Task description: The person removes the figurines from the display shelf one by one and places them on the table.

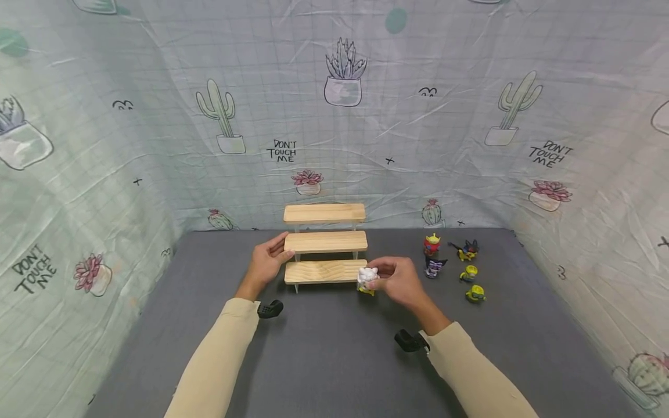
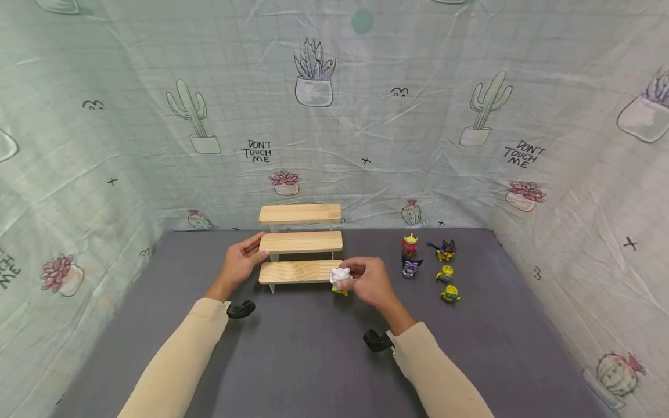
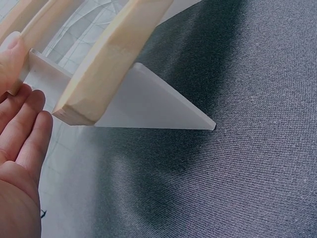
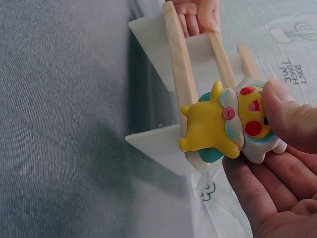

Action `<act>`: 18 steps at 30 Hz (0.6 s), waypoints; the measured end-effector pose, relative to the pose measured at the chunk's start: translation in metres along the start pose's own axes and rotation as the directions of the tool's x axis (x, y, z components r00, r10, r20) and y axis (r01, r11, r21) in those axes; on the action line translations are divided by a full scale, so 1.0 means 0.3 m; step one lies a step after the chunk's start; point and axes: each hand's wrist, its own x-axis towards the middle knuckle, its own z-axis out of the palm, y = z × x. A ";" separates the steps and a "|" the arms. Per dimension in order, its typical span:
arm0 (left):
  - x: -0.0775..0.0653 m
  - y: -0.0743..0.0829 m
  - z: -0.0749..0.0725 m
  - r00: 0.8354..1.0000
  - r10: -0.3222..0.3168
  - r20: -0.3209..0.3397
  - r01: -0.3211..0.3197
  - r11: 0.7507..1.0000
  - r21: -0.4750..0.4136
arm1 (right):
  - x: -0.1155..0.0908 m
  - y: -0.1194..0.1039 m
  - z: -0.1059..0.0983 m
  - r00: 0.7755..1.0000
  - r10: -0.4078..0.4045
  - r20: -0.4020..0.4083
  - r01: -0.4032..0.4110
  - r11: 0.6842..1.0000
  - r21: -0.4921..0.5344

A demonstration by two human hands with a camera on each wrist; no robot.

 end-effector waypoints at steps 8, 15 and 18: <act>-0.001 -0.004 -0.004 1.000 -0.004 0.010 0.004 1.000 0.004 | -0.010 0.013 -0.040 0.999 0.007 -0.032 -0.007 1.000 0.001; 0.003 -0.003 0.003 1.000 0.013 0.016 -0.013 1.000 -0.011 | -0.022 0.032 -0.084 0.998 0.032 -0.056 -0.034 0.999 -0.030; 0.000 -0.004 -0.003 1.000 0.024 0.008 -0.024 1.000 -0.021 | -0.024 0.037 -0.098 0.999 0.033 -0.041 -0.034 0.999 -0.035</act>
